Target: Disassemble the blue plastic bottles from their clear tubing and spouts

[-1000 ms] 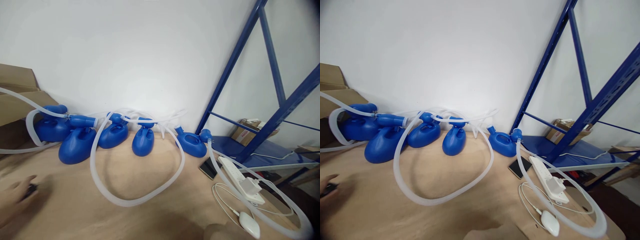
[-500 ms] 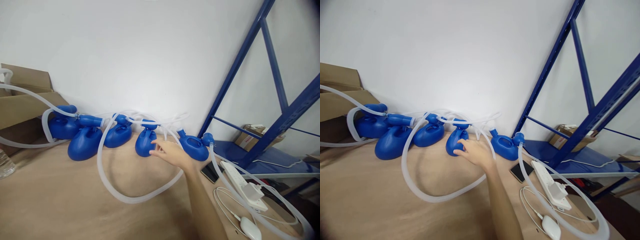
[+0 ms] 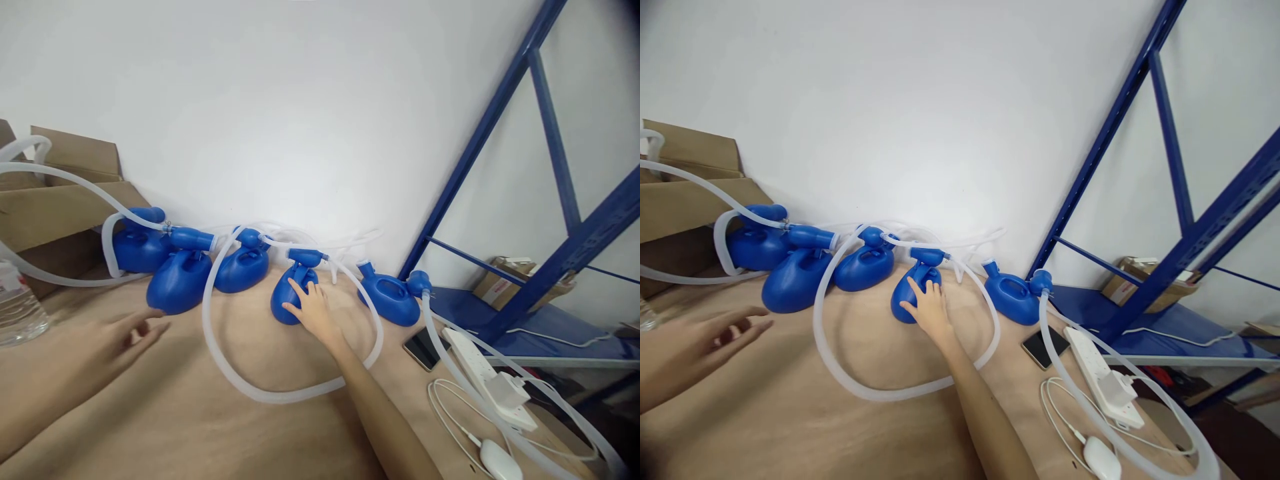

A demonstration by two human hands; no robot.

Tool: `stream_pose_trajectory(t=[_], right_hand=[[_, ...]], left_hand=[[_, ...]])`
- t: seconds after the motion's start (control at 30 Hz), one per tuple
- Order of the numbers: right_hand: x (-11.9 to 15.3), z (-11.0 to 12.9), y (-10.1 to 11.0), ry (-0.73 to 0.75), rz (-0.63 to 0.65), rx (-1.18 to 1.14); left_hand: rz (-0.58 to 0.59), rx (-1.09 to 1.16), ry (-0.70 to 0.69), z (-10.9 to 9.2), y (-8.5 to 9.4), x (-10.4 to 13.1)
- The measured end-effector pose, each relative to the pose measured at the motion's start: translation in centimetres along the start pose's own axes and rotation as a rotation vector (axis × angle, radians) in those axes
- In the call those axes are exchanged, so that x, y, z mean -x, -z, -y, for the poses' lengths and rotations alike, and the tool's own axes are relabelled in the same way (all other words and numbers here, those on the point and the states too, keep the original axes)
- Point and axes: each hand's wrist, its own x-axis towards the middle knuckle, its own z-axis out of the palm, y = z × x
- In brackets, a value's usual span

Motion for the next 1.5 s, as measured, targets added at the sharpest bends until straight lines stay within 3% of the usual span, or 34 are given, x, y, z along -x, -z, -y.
stream_pose_trajectory(t=[0.07,0.17,0.23,0.33,0.43,0.5,0.57,0.63,0.7,0.83,0.93,1.03,1.2,1.33,1.5], right_hand=[[0.9,1.0,2.1,0.048,0.091,0.064],[2.4,2.7,5.3,0.114,0.229,0.124],[3.3,3.5,7.0,0.187,0.281,0.136],[4.3,3.8,9.0,0.302,0.357,0.079],[4.5,3.2,10.2,0.353,0.472,-0.129],[4.1,2.4,10.5,0.319,0.454,-0.324],[3.3,1.4,10.3,0.17,0.209,-0.401],[2.4,0.4,9.6,-0.009,-0.122,-0.276],[1.6,-0.4,8.7,-0.104,-0.264,-0.141],[0.5,0.2,8.0,-0.17,-0.089,-0.134],[0.0,2.0,8.0,-0.181,-0.016,-0.08],[-0.3,3.3,7.5,-0.151,-0.018,0.019],[-0.3,3.1,6.1,-0.082,-0.096,0.041],[-0.3,3.0,5.9,-0.093,-0.136,0.076],[-0.4,3.0,5.7,-0.102,-0.126,0.109]], left_hand=[[0.119,-0.036,-0.101,-4.9,0.0,0.3],[0.144,0.022,-0.293,-11.4,-1.2,-1.1],[0.107,0.107,-0.324,-14.1,-2.6,-3.3],[0.135,0.211,-0.227,-16.0,-4.8,-7.3],[0.28,0.46,-0.171,-16.8,-6.4,-10.1],[0.346,0.592,-0.187,-17.3,-7.3,-11.0],[0.363,0.665,-0.199,-17.7,-8.1,-11.5],[0.385,0.743,-0.197,-18.0,-8.8,-11.8],[0.414,0.818,-0.188,-18.2,-9.0,-12.2],[0.412,0.843,-0.211,-17.7,-8.2,-12.6],[0.323,0.751,-0.222,-17.3,-7.2,-12.3],[0.278,0.535,-0.239,-17.1,-6.9,-12.0],[0.261,0.284,-0.459,-17.0,-7.4,-12.0],[0.247,0.349,-0.456,-16.6,-8.0,-12.5],[0.352,0.632,-0.285,-16.5,-9.8,-13.5]])
